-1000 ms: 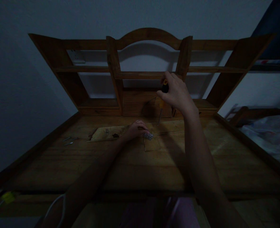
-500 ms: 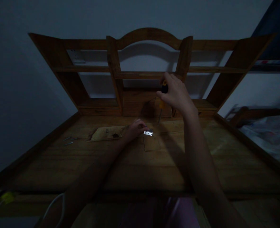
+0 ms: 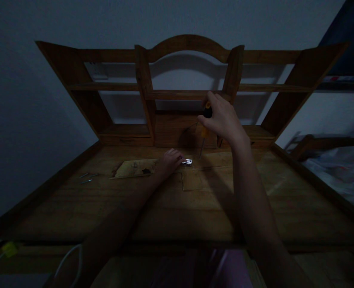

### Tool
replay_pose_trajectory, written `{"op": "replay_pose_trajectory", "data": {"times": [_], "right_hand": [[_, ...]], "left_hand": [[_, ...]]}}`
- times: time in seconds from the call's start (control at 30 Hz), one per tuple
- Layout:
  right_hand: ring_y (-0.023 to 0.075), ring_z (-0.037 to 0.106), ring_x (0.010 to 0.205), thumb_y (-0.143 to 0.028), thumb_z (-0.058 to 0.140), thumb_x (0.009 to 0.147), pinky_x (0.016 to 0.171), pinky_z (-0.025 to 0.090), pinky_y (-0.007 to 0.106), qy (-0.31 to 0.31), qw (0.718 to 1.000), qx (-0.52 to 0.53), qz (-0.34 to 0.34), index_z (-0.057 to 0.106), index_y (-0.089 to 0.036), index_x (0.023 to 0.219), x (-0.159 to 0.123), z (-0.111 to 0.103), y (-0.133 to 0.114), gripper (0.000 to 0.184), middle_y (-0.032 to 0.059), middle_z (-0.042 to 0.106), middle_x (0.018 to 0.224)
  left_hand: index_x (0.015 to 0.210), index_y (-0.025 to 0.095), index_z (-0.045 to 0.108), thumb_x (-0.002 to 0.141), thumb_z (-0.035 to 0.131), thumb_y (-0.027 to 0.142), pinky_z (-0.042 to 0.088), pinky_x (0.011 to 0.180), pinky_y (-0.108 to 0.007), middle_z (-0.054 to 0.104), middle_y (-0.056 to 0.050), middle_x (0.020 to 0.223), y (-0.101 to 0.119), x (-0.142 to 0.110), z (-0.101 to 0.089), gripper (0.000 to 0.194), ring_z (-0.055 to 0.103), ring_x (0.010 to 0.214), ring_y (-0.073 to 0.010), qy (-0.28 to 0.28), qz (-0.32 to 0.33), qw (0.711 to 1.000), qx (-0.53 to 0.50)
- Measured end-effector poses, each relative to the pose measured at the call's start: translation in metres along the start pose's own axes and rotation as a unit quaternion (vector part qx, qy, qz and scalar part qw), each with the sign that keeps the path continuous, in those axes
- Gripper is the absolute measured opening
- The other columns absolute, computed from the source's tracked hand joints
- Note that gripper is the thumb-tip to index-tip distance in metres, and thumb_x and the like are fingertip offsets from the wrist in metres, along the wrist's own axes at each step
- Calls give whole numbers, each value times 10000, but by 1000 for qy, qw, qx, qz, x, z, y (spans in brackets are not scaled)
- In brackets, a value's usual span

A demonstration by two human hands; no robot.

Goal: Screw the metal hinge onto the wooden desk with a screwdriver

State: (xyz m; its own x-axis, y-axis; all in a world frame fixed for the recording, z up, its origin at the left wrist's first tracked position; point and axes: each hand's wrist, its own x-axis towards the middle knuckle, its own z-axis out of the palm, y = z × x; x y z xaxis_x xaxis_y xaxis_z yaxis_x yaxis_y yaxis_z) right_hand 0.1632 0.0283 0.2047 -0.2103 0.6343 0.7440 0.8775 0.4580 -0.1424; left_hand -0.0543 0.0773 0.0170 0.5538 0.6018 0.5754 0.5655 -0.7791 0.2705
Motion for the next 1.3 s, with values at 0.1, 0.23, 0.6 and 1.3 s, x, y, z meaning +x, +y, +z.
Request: {"op": "replay_pose_trajectory", "data": {"times": [0.1,0.23,0.6,1.3], "right_hand": [[346,574,1065,-274,595,824,856,483,529,-2,1000,0,-3,512,-278,1185,0,1,0,371,103,587,1088],[344,570,1072,-261,601,814,879,477,542,-8,1000,-5,1,519,-266,1180,1,1,-2,376,105,586,1100],[346,565,1083,-264,617,812,876,465,500,-15,1000,-8,6,532,-273,1162,2,-2,-3,361,97,586,1082],[340,574,1043,-266,618,808,839,470,495,-9,1000,-21,16,534,-278,1132,1,-5,-4,335,104,600,1082]], "left_hand": [[902,197,669,961,642,321,461,850,-353,675,-43,909,-1,0,1,140,587,916,-216,-5,1,1000,7],[864,186,648,947,660,368,457,819,-340,655,-44,887,-6,-2,5,200,576,889,-214,3,-4,1000,20],[882,195,665,947,667,328,468,842,-347,660,-37,901,-6,-2,4,147,584,909,-211,9,13,999,29],[1152,233,683,990,572,238,499,926,-377,634,-65,1129,-12,-4,11,197,583,1058,-215,9,49,999,2]]}}
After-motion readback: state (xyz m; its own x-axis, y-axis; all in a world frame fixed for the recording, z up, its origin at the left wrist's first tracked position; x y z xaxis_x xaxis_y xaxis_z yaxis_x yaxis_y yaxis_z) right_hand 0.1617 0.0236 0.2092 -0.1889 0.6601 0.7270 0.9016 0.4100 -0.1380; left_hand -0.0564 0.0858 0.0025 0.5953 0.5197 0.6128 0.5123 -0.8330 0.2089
